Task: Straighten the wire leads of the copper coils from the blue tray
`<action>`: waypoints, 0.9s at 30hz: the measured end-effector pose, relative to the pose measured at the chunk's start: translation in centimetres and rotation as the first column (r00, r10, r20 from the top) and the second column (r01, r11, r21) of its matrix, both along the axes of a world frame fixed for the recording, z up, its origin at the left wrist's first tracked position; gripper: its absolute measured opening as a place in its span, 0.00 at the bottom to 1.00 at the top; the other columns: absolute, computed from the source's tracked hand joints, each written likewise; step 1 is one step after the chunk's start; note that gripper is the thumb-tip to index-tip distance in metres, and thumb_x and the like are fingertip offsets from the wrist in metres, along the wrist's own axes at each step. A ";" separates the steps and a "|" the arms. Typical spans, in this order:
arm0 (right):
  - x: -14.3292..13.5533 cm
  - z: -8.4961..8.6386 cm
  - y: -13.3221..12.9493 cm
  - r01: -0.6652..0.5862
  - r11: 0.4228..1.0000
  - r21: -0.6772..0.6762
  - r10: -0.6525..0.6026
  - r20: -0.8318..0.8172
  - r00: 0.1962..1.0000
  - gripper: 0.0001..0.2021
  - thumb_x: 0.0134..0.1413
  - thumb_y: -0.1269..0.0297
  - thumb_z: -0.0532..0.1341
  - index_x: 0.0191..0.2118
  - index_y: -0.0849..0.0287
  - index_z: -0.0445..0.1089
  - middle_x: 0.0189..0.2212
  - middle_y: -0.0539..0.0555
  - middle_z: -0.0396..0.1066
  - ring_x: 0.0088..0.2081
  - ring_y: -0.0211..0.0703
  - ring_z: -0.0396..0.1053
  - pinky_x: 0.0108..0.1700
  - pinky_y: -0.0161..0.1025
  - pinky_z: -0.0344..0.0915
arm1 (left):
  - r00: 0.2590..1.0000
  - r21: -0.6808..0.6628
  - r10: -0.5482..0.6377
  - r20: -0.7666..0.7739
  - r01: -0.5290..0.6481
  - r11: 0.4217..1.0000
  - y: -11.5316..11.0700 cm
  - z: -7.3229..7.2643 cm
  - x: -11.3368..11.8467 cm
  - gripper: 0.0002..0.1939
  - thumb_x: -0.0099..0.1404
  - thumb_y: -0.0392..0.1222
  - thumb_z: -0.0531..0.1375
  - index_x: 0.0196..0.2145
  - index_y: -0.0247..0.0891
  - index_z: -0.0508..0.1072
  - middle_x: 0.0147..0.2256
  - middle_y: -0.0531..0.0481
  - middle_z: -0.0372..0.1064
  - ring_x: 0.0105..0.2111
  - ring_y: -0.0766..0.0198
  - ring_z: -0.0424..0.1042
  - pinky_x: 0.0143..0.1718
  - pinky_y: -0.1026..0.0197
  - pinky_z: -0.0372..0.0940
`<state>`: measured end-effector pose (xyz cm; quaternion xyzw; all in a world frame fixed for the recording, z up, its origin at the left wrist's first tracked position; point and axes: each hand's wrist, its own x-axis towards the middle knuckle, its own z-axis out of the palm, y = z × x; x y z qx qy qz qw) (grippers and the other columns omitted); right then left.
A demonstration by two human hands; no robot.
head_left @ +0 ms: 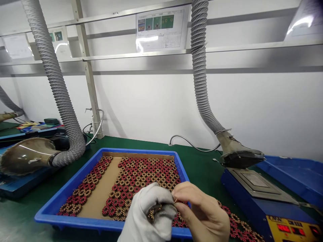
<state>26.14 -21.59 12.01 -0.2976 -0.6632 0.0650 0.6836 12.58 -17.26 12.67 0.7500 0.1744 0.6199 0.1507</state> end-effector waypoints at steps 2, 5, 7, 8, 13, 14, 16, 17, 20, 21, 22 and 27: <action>0.0 0.0 0.1 -0.033 0.999 -0.025 0.032 -0.044 0.999 0.11 0.54 0.78 0.64 0.38 0.55 0.78 0.28 0.53 0.76 0.32 0.45 0.73 0.34 0.39 0.71 | 1.000 -0.011 -0.009 -0.006 0.009 1.000 -0.1 0.0 0.0 0.13 0.53 0.28 0.52 0.30 0.45 0.68 0.25 0.62 0.72 0.25 0.73 0.73 0.36 0.72 0.68; -0.2 0.2 0.2 -0.071 0.997 -0.033 0.068 -0.077 0.995 0.05 0.58 0.71 0.65 0.35 0.56 0.78 0.26 0.54 0.75 0.30 0.45 0.73 0.32 0.39 0.70 | 1.000 -0.033 -0.025 -0.013 0.025 0.999 -0.2 -0.1 -0.1 0.12 0.54 0.28 0.51 0.29 0.45 0.68 0.24 0.63 0.72 0.25 0.73 0.73 0.36 0.72 0.68; -0.2 0.3 0.3 -0.080 0.996 -0.033 0.078 -0.072 0.994 0.04 0.59 0.70 0.64 0.35 0.57 0.78 0.25 0.54 0.75 0.29 0.45 0.72 0.31 0.38 0.70 | 1.000 -0.048 -0.024 -0.013 0.024 0.999 -0.2 -0.2 -0.1 0.13 0.53 0.28 0.51 0.29 0.45 0.69 0.24 0.63 0.72 0.26 0.73 0.73 0.35 0.72 0.67; -0.2 0.3 0.3 -0.081 0.996 -0.030 0.078 -0.068 0.995 0.04 0.59 0.70 0.64 0.36 0.57 0.78 0.25 0.54 0.75 0.29 0.44 0.72 0.31 0.38 0.70 | 1.000 -0.056 -0.021 -0.014 0.021 0.998 -0.2 -0.3 -0.1 0.13 0.53 0.28 0.51 0.29 0.45 0.69 0.24 0.63 0.72 0.26 0.73 0.73 0.35 0.72 0.67; 0.2 0.1 0.1 -0.039 0.998 0.053 0.036 0.052 0.998 0.09 0.58 0.78 0.62 0.39 0.58 0.75 0.28 0.54 0.74 0.31 0.44 0.71 0.35 0.39 0.69 | 0.999 -0.055 -0.015 -0.041 0.013 0.998 -0.3 -0.6 0.0 0.12 0.55 0.29 0.51 0.30 0.45 0.67 0.23 0.62 0.70 0.24 0.72 0.70 0.34 0.68 0.66; 0.3 0.0 -0.1 -0.013 0.997 0.074 0.005 0.106 0.994 0.10 0.57 0.80 0.60 0.40 0.58 0.74 0.29 0.54 0.73 0.32 0.44 0.70 0.36 0.40 0.68 | 0.998 -0.031 0.006 -0.061 -0.008 0.999 -0.3 -0.6 0.0 0.11 0.55 0.29 0.51 0.30 0.44 0.67 0.23 0.60 0.69 0.24 0.71 0.69 0.32 0.67 0.65; 0.3 -0.1 -0.5 0.029 0.999 0.045 -0.035 0.163 0.986 0.10 0.58 0.80 0.58 0.38 0.59 0.72 0.29 0.54 0.71 0.32 0.44 0.68 0.36 0.41 0.66 | 0.989 0.053 0.075 -0.128 -0.069 0.996 -0.2 -0.6 -0.1 0.10 0.56 0.29 0.51 0.29 0.43 0.66 0.22 0.56 0.66 0.23 0.68 0.66 0.28 0.64 0.63; 0.2 -0.1 -0.7 0.017 0.999 -0.034 -0.012 0.128 0.992 0.08 0.60 0.77 0.57 0.34 0.59 0.70 0.27 0.53 0.68 0.31 0.43 0.66 0.34 0.39 0.64 | 0.980 0.112 0.114 -0.166 -0.096 0.989 -0.1 -0.6 -0.2 0.09 0.56 0.29 0.52 0.29 0.42 0.66 0.22 0.54 0.64 0.22 0.66 0.63 0.25 0.64 0.61; -0.2 -0.2 -0.7 -0.360 0.850 -0.385 0.250 -0.307 0.918 0.14 0.65 0.63 0.57 0.26 0.58 0.63 0.19 0.46 0.56 0.20 0.35 0.54 0.22 0.32 0.53 | 0.941 0.298 0.255 -0.223 -0.183 0.937 0.1 -0.6 -0.4 0.09 0.56 0.29 0.53 0.31 0.41 0.68 0.22 0.51 0.62 0.21 0.63 0.60 0.23 0.61 0.58; -0.3 -0.2 -0.6 -0.547 0.729 -0.412 0.342 -0.473 0.812 0.16 0.64 0.59 0.57 0.25 0.57 0.60 0.16 0.43 0.51 0.17 0.33 0.49 0.19 0.30 0.49 | 0.935 0.320 0.281 -0.218 -0.204 0.925 0.1 -0.7 -0.4 0.08 0.56 0.29 0.54 0.31 0.41 0.68 0.22 0.51 0.63 0.21 0.63 0.60 0.23 0.61 0.58; -0.3 -0.2 -0.4 -0.696 0.604 -0.388 0.409 -0.598 0.689 0.16 0.64 0.58 0.57 0.24 0.57 0.59 0.13 0.41 0.47 0.14 0.31 0.45 0.16 0.29 0.46 | 0.936 0.310 0.284 -0.208 -0.212 0.927 0.2 -0.7 -0.4 0.08 0.57 0.30 0.54 0.31 0.41 0.68 0.22 0.51 0.63 0.21 0.63 0.61 0.23 0.61 0.59; 0.4 -0.3 0.0 -0.517 0.807 -0.284 0.367 -0.445 0.817 0.14 0.63 0.62 0.60 0.26 0.59 0.69 0.17 0.47 0.62 0.20 0.36 0.61 0.25 0.32 0.60 | 0.997 0.020 0.002 -0.082 0.000 1.000 0.2 -0.1 -0.3 0.12 0.55 0.27 0.52 0.30 0.44 0.67 0.23 0.58 0.68 0.23 0.69 0.68 0.29 0.68 0.66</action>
